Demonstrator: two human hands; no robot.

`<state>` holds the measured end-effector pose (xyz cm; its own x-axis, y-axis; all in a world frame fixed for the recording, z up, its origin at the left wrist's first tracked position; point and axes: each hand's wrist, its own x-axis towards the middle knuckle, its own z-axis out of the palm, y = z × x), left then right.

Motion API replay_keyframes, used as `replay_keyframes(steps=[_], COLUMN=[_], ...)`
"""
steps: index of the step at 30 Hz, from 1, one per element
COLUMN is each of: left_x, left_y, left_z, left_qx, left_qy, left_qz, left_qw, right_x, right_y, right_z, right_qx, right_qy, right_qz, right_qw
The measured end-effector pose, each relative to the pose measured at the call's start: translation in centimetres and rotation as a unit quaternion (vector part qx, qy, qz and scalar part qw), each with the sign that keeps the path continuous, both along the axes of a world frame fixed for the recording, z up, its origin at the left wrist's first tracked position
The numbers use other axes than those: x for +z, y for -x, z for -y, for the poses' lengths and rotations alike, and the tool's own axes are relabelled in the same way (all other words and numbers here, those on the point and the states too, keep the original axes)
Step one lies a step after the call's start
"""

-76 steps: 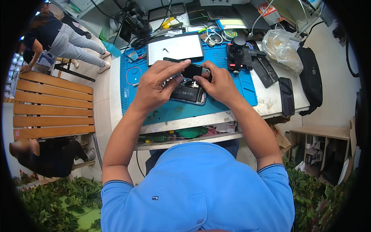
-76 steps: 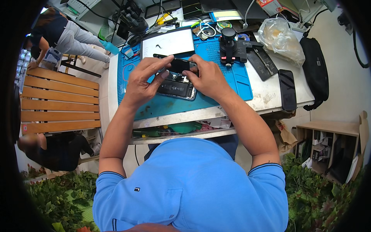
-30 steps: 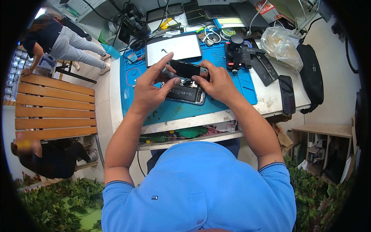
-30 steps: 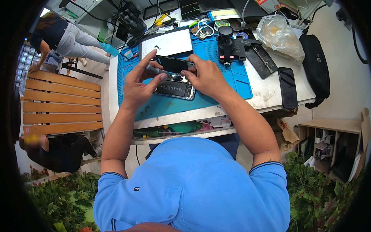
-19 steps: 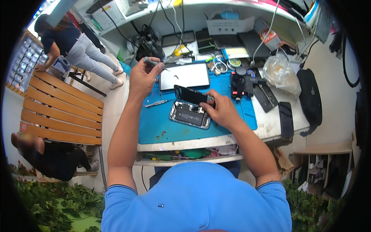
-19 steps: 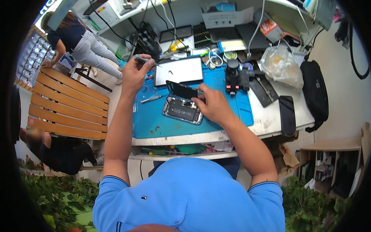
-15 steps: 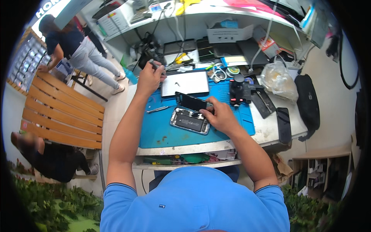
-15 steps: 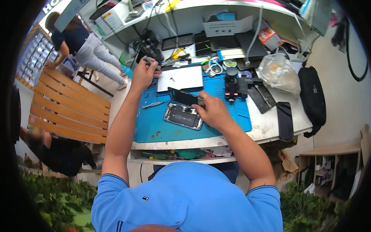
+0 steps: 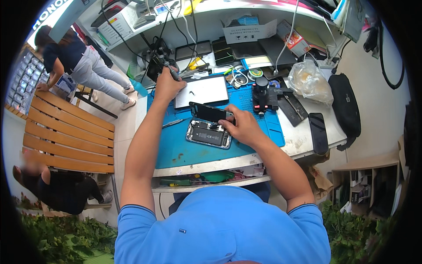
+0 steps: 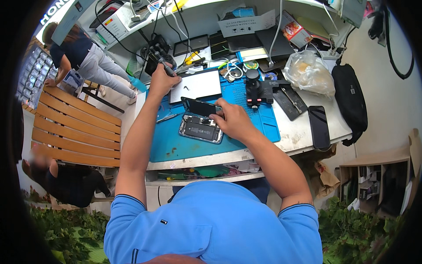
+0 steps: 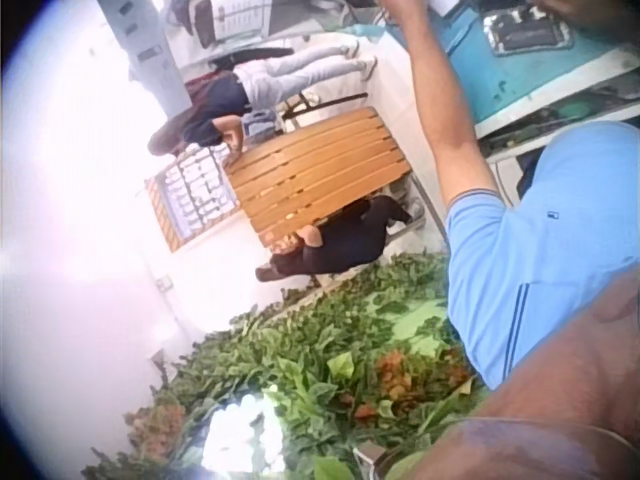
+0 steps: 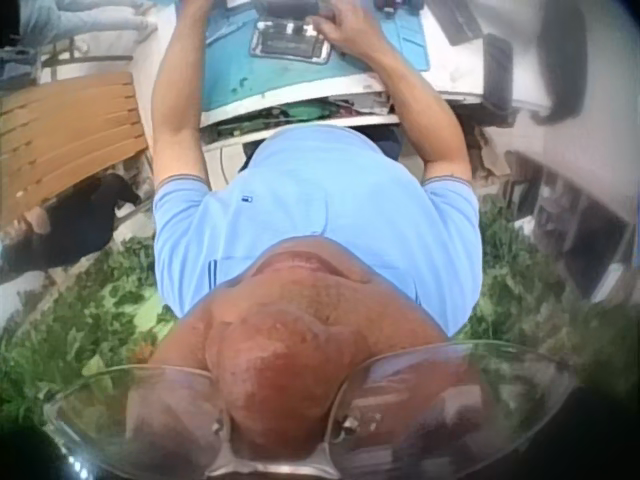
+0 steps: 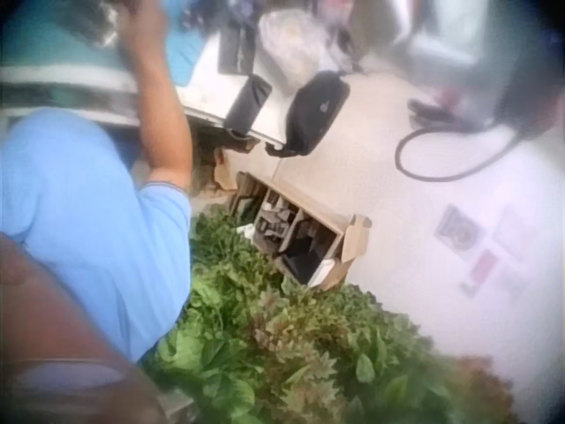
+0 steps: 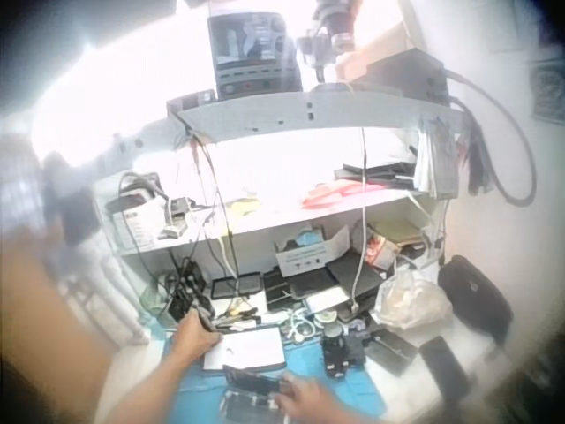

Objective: The person disassembles a smartphone, removes the screen, and applies adhesive to the frame using a small bottle. They then use a green screwdriver to tighten screws on the device's side. The person handles the phone and tools directly on a blue work mat.

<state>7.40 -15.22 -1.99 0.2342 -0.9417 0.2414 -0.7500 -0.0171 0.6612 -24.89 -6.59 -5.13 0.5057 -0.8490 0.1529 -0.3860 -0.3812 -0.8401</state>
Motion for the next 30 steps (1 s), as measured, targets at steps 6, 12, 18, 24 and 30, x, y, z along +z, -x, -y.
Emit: replay_keyframes(steps=[6, 12, 18, 24, 30], left_x=[-0.9, 0.6, 3.8, -0.7, -0.9], left_y=[-1.8, -1.6, 6.5, 8.5, 8.8], left_z=[-0.3, -3.1, -12.9, -15.2, -15.2], left_qx=[-0.004, -0.090, -0.186, -0.216, -0.221], left_qy=[0.017, 0.127, 0.109, 0.126, 0.150], left_qz=[-0.171, -0.296, -0.327, -0.128, -0.080], left_qw=[0.985, 0.942, 0.920, 0.960, 0.960], right_x=[0.4, -0.8, -0.1, 0.3, 0.3], right_y=[-0.4, -0.1, -0.2, -0.3, -0.3], right_z=[-0.2, 0.1, -0.1, -0.2, -0.2], right_qx=[0.006, -0.005, -0.006, -0.009, -0.011], right_qy=[-0.011, 0.024, 0.011, -0.004, -0.015], right_qz=[0.006, 0.021, 0.005, 0.009, 0.013], right_qw=[1.000, 0.999, 1.000, 1.000, 1.000])
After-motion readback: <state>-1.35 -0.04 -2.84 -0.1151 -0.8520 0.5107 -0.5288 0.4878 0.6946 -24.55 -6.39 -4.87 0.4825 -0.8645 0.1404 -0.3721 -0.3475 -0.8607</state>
